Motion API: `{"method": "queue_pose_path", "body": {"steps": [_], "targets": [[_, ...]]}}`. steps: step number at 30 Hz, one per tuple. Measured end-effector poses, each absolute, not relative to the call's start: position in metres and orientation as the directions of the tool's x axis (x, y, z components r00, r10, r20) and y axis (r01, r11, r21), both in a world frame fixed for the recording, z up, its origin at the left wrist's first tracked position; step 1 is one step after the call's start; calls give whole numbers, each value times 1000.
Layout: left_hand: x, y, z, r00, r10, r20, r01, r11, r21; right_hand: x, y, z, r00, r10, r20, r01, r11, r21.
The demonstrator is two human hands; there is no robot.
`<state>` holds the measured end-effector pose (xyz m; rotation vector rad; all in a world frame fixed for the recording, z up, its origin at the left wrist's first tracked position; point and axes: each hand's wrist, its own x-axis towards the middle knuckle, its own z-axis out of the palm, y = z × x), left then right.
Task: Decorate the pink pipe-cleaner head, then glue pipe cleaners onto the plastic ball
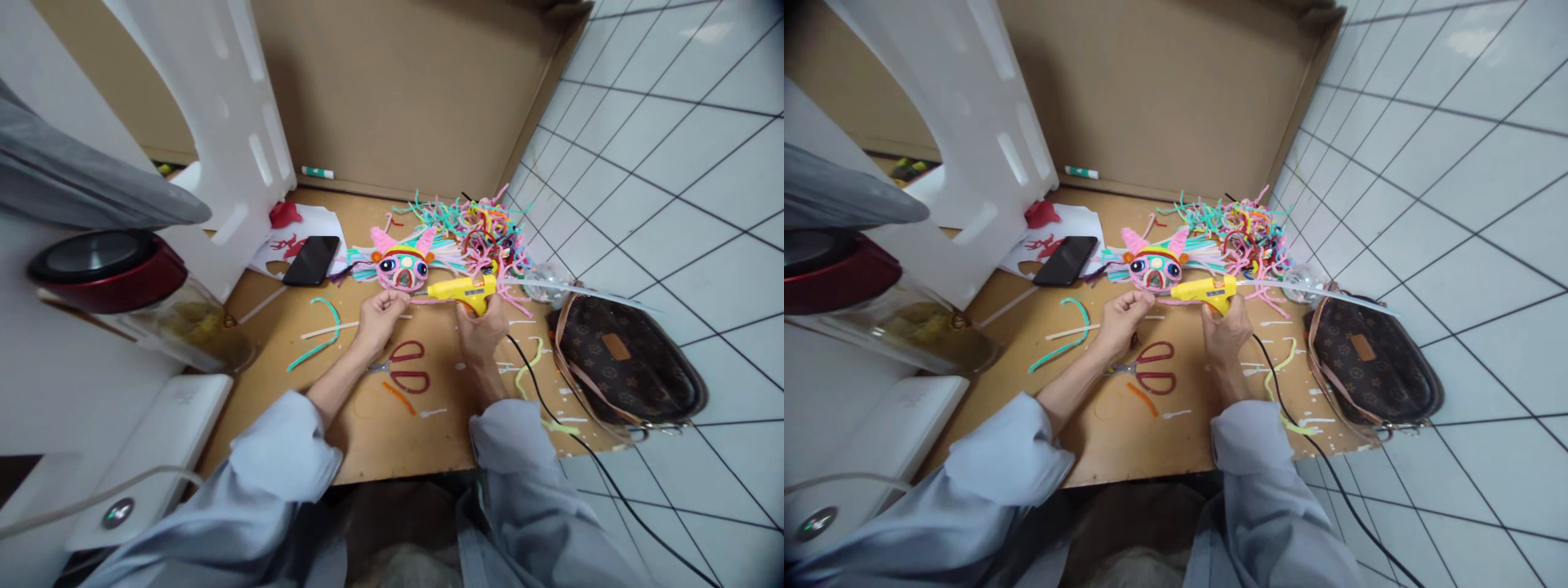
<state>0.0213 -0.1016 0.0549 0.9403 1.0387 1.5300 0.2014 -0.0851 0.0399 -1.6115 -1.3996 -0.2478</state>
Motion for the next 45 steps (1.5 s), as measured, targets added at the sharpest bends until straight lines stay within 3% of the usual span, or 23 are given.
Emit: {"method": "queue_pose_path", "body": {"steps": [32,39,45], "targets": [[20,-101,51,-163,984,79,-281,-123,952,198,-86,40,316,659,682,861,103,-498],[20,-99,51,-183,981,70,-291,-122,949,217,-82,48,360,667,652,895,-51,-442],[18,-96,48,-225,973,47,-300,-115,947,258,-99,45,399,790,465,905,-257,-341]]}}
